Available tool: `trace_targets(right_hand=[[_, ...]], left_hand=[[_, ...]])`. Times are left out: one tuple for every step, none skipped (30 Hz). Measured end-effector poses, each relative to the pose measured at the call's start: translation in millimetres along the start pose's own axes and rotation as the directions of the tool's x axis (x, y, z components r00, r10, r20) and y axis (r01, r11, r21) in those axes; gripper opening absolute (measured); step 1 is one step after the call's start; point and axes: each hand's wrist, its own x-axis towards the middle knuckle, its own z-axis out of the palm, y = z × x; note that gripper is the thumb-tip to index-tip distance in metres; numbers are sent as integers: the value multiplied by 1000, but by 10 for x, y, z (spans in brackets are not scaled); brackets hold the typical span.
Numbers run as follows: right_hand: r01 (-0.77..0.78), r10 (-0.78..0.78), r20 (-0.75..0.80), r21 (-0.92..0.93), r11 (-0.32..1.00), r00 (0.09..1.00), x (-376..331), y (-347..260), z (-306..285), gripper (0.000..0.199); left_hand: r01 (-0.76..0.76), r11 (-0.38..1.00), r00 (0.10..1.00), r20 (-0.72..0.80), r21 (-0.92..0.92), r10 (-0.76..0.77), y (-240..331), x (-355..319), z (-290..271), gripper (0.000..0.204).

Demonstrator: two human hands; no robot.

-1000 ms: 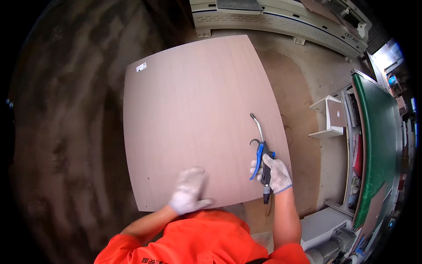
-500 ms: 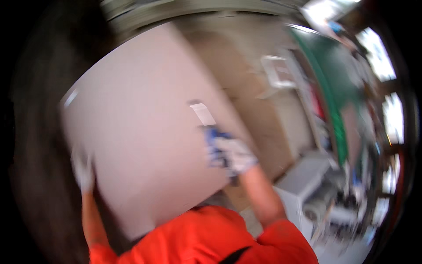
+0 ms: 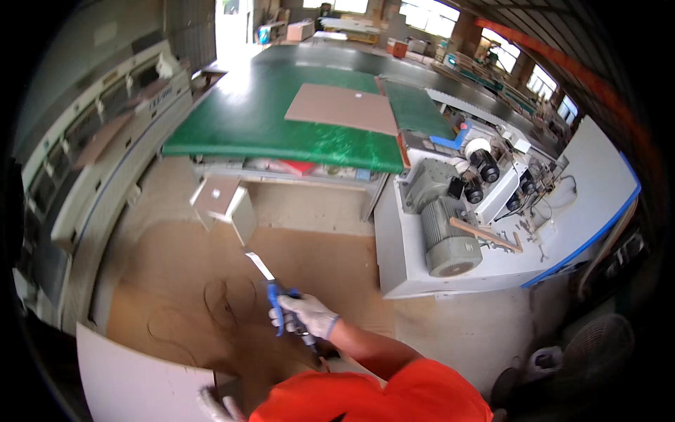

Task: The person loads rectangular panels into an edge-banding machine, activates the cycle, and removes the processed panels. They then carry the panels to a green workbench and stack them. The person also briefly adjusts a floor fan during the workflow.

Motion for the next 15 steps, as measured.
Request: trace_targets(right_hand=[[69,-64,-59,86,994,996,3,-277,-245,33],[143,-133,-104,103,984,986,44,-571,-630,29],[207,-189,-151,119,971,970,115,-826,-998,25],[339,-310,-177,170,925,934,166,-1101,-1261,22],[468,-427,-213,206,859,879,241,-1451,-1468,23],[540,-435,-404,191,820,804,326,-1756,-1574,30],[581,-465,-415,216,785,782,422,-2022,-1768,37],[625,-527,-398,172,761,751,511,-2398,-1891,37],[659,-578,-374,130,741,725,648,-2757,-2028,38],[739,-678,-318,129,661,663,785,-3170,-2223,36],[811,-766,-269,130,571,583,885,-3632,-2424,35],[869,-803,-347,89,486,484,946,-4227,-2532,31],[911,-816,-432,33,412,385,927,-4774,-2634,26],[957,-873,-392,114,267,290,909,-5289,-2758,19],[973,-915,-359,201,116,183,930,-5823,-2820,13]], left_hand=[[-182,971,979,-57,156,193,154,273,211,62],[-238,966,970,-22,101,241,391,572,375,63],[-283,958,959,18,48,282,606,865,524,64],[-300,953,949,86,-38,302,734,1157,673,62],[-353,935,928,118,-36,355,926,1493,825,62],[-362,930,921,130,-59,367,1001,1788,1032,64],[-370,926,915,143,-82,378,1025,2122,1280,67],[-434,897,890,116,-87,441,816,2573,1638,68],[-542,839,838,52,-40,544,805,3045,1841,64],[-544,839,838,44,-18,545,850,3533,2024,63],[-550,835,834,44,-3,549,972,4049,2214,62],[-550,835,835,-11,-23,550,1198,4584,2393,58],[-542,839,840,-47,-51,540,1456,5053,2602,55],[-532,838,846,-62,-118,529,1732,5511,2860,52],[-524,832,851,-79,-183,519,2059,6002,3085,49]])
